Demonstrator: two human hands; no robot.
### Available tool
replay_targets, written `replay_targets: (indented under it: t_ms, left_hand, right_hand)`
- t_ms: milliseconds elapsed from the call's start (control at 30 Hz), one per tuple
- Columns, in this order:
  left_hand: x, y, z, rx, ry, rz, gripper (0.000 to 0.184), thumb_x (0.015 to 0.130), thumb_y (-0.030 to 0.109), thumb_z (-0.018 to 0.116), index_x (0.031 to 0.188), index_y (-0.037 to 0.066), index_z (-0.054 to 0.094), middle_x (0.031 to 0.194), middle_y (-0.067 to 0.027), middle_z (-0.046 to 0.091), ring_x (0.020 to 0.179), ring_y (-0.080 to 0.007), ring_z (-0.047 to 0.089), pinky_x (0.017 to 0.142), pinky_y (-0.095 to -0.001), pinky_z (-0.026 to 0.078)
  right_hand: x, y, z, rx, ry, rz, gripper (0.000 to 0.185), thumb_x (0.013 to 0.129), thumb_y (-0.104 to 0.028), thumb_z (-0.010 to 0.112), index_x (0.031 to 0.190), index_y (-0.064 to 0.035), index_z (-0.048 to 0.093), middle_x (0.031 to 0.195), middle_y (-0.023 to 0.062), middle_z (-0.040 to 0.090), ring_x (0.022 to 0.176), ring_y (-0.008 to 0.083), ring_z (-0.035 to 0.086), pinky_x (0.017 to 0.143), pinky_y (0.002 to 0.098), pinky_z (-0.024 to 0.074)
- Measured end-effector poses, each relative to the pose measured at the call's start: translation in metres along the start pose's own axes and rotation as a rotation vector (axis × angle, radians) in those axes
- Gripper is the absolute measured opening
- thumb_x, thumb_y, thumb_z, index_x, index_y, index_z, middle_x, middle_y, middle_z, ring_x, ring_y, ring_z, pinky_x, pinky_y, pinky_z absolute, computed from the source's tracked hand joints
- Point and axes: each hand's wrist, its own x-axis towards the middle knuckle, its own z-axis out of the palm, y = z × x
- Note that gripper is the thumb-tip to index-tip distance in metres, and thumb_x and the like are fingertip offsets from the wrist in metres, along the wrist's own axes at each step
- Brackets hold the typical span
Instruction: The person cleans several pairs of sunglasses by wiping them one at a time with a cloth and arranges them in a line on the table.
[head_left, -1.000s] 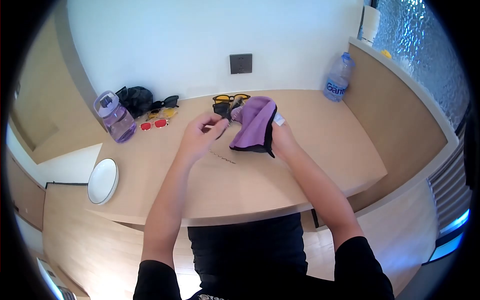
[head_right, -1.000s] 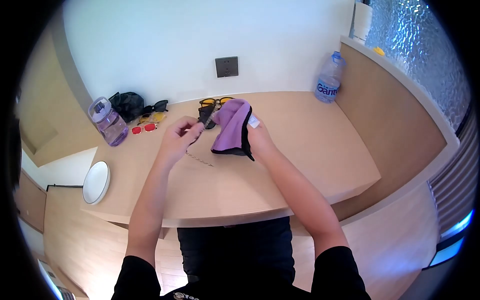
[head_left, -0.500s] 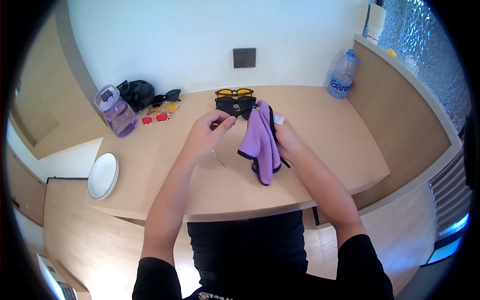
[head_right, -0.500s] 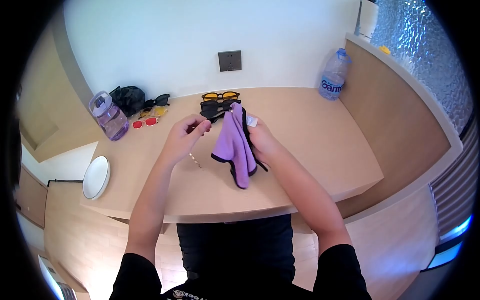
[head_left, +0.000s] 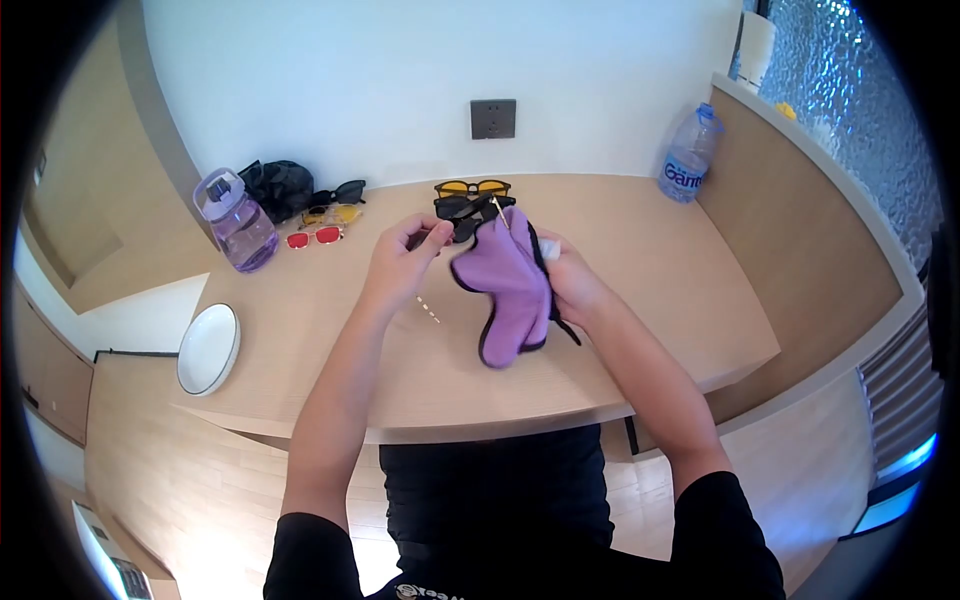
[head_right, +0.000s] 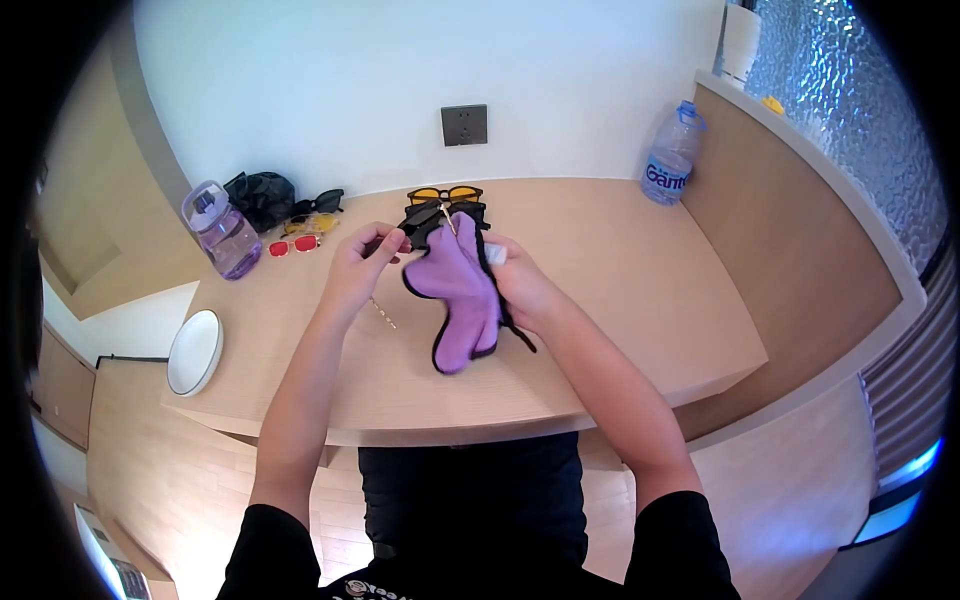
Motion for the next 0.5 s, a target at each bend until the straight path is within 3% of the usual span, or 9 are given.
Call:
replay_targets:
  t_ms: [200, 267, 367, 500]
  left_hand:
    - [-0.001, -0.004, 0.006, 0.046, 0.014, 0.045, 0.027, 0.093, 0.030, 0.068, 0.096, 0.003, 0.068, 0.080, 0.0011, 0.064, 0.075, -0.0059, 0.054, 0.067, -0.0226, 0.042]
    - [-0.001, -0.008, 0.006, 0.043, 0.053, 0.034, 0.027, 0.093, 0.030, 0.068, 0.097, 0.003, 0.068, 0.080, 0.0013, 0.064, 0.073, -0.0056, 0.053, 0.065, -0.0225, 0.041]
    - [-0.002, -0.006, 0.003, 0.058, 0.050, 0.065, 0.027, 0.093, 0.030, 0.068, 0.096, 0.003, 0.068, 0.079, 0.0017, 0.063, 0.072, -0.0052, 0.051, 0.063, -0.0224, 0.040]
    - [0.001, -0.006, 0.005, 0.069, 0.050, 0.078, 0.026, 0.094, 0.029, 0.066, 0.096, 0.003, 0.067, 0.080, 0.0012, 0.064, 0.074, -0.0054, 0.054, 0.066, -0.0225, 0.043]
  right_hand:
    - [0.000, -0.005, -0.003, -0.159, 0.007, -0.045, 0.016, 0.096, -0.013, 0.052, 0.106, -0.0048, 0.062, 0.092, 0.0037, 0.065, 0.078, 0.0124, 0.062, 0.070, 0.0282, 0.0509]
    - [-0.001, -0.002, 0.006, -0.241, 0.219, 0.015, 0.019, 0.098, -0.017, 0.049, 0.104, -0.0041, 0.061, 0.088, 0.0034, 0.064, 0.075, 0.0127, 0.060, 0.068, 0.0279, 0.0498]
    - [0.002, -0.003, -0.003, -0.381, 0.182, 0.014, 0.022, 0.097, -0.022, 0.052, 0.107, -0.0041, 0.061, 0.092, 0.0042, 0.064, 0.082, 0.0136, 0.062, 0.073, 0.0304, 0.0516]
    - [-0.001, -0.007, -0.006, -0.341, 0.157, 0.043, 0.022, 0.097, -0.021, 0.053, 0.108, -0.0044, 0.060, 0.095, 0.0043, 0.064, 0.084, 0.0137, 0.062, 0.074, 0.0304, 0.0513]
